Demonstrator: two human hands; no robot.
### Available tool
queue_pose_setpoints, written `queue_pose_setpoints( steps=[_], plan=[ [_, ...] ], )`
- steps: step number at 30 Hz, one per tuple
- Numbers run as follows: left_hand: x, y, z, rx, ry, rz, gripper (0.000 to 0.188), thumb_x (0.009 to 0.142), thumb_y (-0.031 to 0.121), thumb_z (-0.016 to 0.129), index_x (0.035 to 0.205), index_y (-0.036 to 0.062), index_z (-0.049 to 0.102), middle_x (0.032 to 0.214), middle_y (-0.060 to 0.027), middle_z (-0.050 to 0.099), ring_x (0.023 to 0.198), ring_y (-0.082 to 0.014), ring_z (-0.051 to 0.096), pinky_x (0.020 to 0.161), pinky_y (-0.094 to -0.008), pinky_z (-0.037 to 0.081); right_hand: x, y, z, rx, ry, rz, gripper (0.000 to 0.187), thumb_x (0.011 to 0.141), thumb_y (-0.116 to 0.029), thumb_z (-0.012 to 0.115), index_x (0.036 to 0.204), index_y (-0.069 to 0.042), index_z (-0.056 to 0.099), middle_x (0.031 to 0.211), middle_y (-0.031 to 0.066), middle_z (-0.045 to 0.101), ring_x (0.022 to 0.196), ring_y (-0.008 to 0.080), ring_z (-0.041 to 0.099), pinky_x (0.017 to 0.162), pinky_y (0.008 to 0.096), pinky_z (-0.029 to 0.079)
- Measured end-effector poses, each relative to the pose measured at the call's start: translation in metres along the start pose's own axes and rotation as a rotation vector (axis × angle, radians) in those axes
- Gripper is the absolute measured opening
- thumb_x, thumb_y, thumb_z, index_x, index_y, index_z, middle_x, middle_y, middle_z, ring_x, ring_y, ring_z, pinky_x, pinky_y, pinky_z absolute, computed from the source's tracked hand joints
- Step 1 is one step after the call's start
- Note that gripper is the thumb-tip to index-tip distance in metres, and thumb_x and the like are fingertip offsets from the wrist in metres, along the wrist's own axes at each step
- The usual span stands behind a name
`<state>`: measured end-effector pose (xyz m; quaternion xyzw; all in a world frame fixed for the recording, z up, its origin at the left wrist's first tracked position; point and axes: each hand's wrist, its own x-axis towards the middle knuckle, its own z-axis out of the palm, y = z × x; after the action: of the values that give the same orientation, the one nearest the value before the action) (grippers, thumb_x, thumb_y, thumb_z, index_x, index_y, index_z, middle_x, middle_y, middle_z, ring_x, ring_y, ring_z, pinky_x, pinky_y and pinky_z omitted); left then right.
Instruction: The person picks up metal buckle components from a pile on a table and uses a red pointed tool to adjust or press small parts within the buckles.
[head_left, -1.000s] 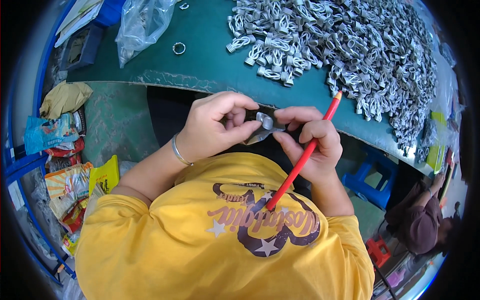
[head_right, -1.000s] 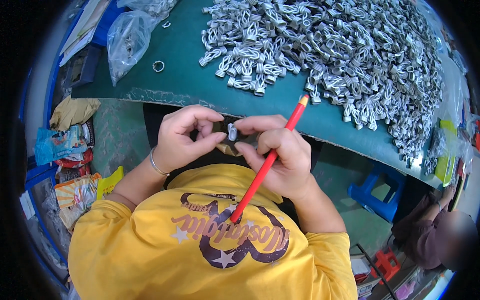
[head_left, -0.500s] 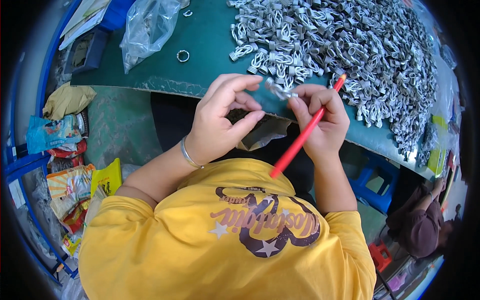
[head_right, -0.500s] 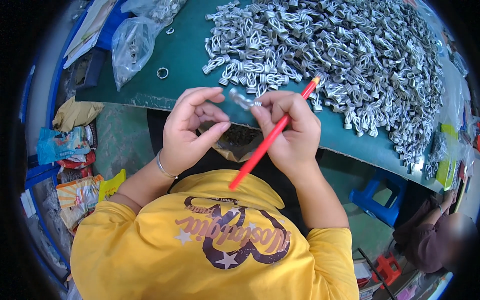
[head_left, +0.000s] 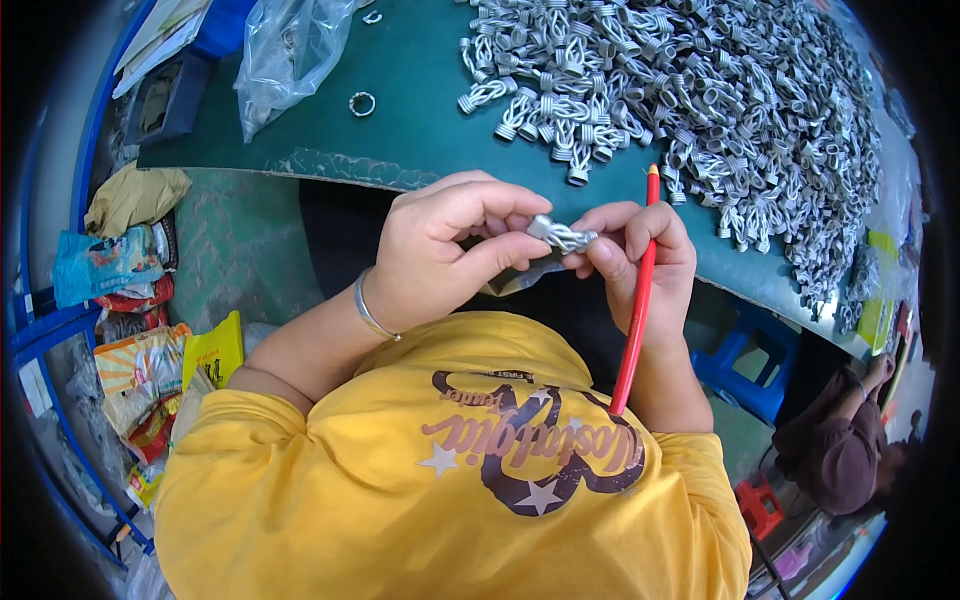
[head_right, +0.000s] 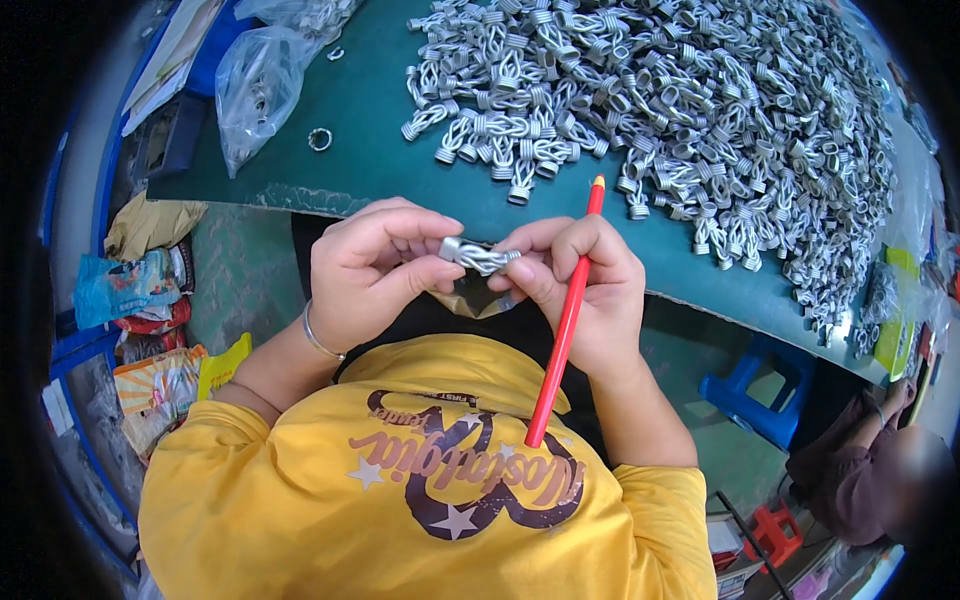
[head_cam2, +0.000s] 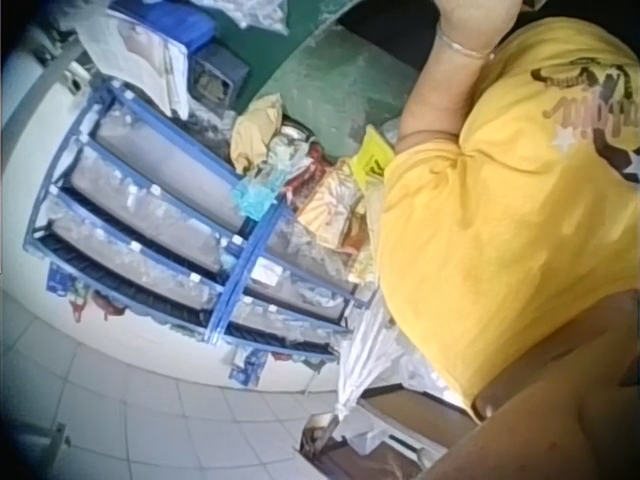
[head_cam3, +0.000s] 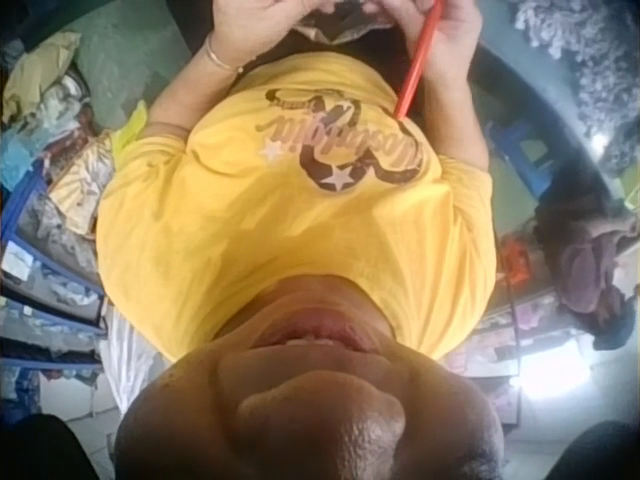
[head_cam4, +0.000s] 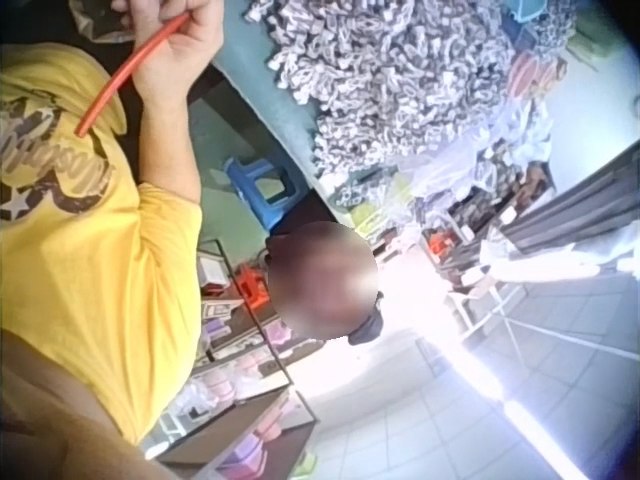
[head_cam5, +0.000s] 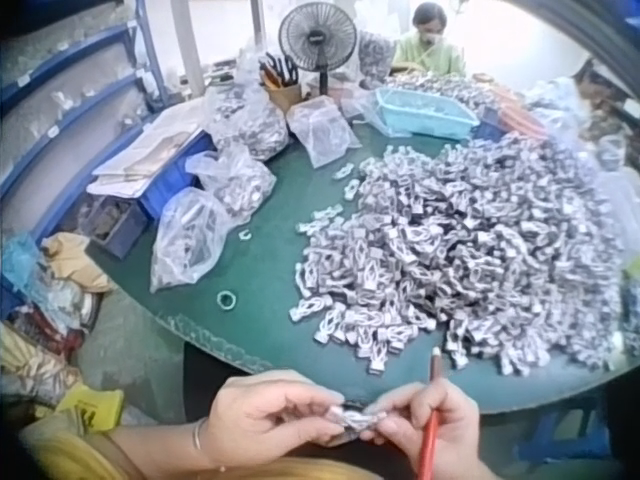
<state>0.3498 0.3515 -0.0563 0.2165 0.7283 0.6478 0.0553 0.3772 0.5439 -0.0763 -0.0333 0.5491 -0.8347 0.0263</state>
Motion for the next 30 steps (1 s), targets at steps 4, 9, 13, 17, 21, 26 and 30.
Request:
queue_pose_setpoints(
  steps=[4,9,13,17,21,26,30],
  plan=[
    [0.002,0.004,0.001,0.048,-0.053,0.099,0.023,0.070,-0.008,0.070,0.092,-0.0037,0.064,0.085,-0.0095,0.061,0.069,-0.0118,0.060,0.058,-0.0198,0.048,-0.001,0.010,-0.009,-0.074,-0.080,-0.162,0.031,0.075,0.010,0.065,0.071,-0.006,0.038,0.096,0.0188,0.060,0.086,0.0187,0.062,0.072,0.0279,0.053],
    [0.000,-0.001,0.000,0.052,-0.052,0.155,0.025,0.069,-0.008,0.071,0.093,-0.0034,0.064,0.085,-0.0101,0.062,0.070,-0.0120,0.060,0.059,-0.0201,0.048,-0.003,0.008,-0.008,-0.283,-0.060,-0.395,0.033,0.072,0.011,0.068,0.075,-0.005,0.039,0.099,0.0211,0.059,0.085,0.0211,0.062,0.071,0.0292,0.054],
    [-0.001,-0.002,0.001,0.010,-0.041,0.063,0.022,0.071,-0.004,0.071,0.093,-0.0029,0.064,0.082,-0.0085,0.062,0.068,-0.0107,0.061,0.058,-0.0197,0.048,-0.003,0.002,-0.005,-0.214,-0.062,-0.453,0.037,0.070,0.008,0.072,0.078,-0.006,0.038,0.097,0.0221,0.060,0.083,0.0202,0.062,0.069,0.0283,0.053],
    [-0.004,-0.004,0.004,-0.034,-0.049,-0.026,0.020,0.072,-0.002,0.071,0.091,-0.0026,0.065,0.078,-0.0073,0.062,0.065,-0.0103,0.061,0.057,-0.0198,0.049,-0.002,0.000,-0.002,-0.283,-0.101,-0.521,0.040,0.069,0.003,0.075,0.079,-0.006,0.038,0.092,0.0211,0.062,0.078,0.0196,0.062,0.064,0.0264,0.052],
    [-0.007,-0.008,-0.001,0.008,-0.097,-0.002,0.021,0.074,-0.006,0.068,0.094,-0.0026,0.064,0.084,-0.0069,0.061,0.068,-0.0081,0.058,0.058,-0.0184,0.046,-0.003,0.000,0.000,-0.333,-0.126,-0.524,0.041,0.068,0.002,0.076,0.079,-0.007,0.037,0.090,0.0205,0.062,0.077,0.0200,0.062,0.061,0.0259,0.052],
    [-0.009,-0.011,-0.001,0.088,-0.048,-0.059,0.022,0.071,-0.001,0.071,0.092,0.0005,0.064,0.072,-0.0040,0.058,0.057,-0.0076,0.054,0.051,-0.0198,0.043,-0.002,0.004,0.002,-0.532,-0.137,-0.589,0.039,0.067,0.003,0.076,0.076,-0.006,0.039,0.086,0.0187,0.064,0.074,0.0220,0.062,0.058,0.0272,0.050],
    [-0.008,-0.010,-0.005,0.122,0.003,-0.086,0.021,0.071,0.000,0.071,0.091,0.0011,0.063,0.069,-0.0033,0.057,0.055,-0.0076,0.052,0.051,-0.0200,0.042,0.006,0.005,0.001,-0.694,-0.032,-0.633,0.037,0.065,0.001,0.077,0.070,-0.005,0.041,0.084,0.0174,0.064,0.071,0.0230,0.062,0.057,0.0273,0.049]
  ],
)
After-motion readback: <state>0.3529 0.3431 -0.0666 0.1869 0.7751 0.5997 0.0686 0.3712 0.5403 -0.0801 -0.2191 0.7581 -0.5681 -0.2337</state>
